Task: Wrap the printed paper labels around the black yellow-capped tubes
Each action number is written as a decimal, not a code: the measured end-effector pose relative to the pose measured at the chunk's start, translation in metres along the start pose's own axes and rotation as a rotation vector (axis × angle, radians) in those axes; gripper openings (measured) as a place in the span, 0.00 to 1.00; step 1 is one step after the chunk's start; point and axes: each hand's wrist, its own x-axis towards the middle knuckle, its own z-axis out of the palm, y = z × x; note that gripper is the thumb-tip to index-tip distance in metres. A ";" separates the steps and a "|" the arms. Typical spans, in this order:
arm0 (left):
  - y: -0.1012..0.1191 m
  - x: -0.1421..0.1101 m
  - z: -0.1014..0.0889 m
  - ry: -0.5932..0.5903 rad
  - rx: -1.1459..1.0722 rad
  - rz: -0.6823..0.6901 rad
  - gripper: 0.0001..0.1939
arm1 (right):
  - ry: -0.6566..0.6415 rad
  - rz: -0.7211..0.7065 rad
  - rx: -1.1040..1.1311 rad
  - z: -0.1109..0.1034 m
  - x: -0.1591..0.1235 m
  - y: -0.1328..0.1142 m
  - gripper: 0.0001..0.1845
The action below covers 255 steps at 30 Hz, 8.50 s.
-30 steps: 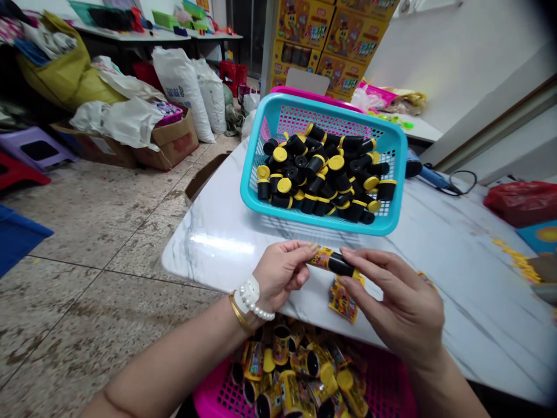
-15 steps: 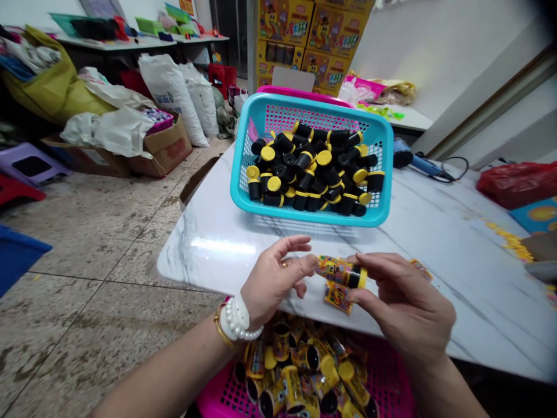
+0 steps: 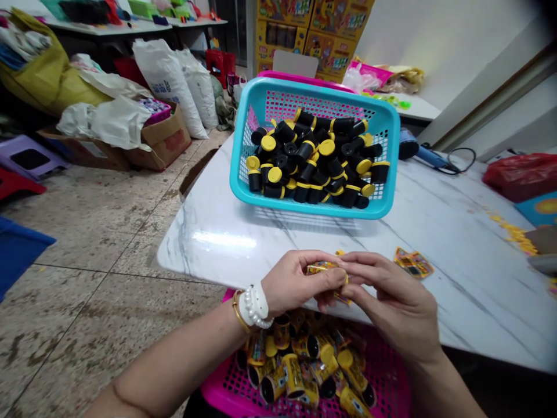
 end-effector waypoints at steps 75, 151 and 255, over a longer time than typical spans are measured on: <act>-0.017 -0.005 -0.013 0.175 0.476 0.255 0.14 | 0.124 0.439 0.203 0.019 -0.009 0.003 0.14; -0.051 -0.062 0.010 0.117 -0.041 -0.265 0.25 | -0.064 0.005 0.234 0.023 -0.065 -0.022 0.20; -0.002 -0.044 0.006 0.701 0.265 0.438 0.09 | 0.293 0.206 0.146 0.055 0.013 -0.017 0.09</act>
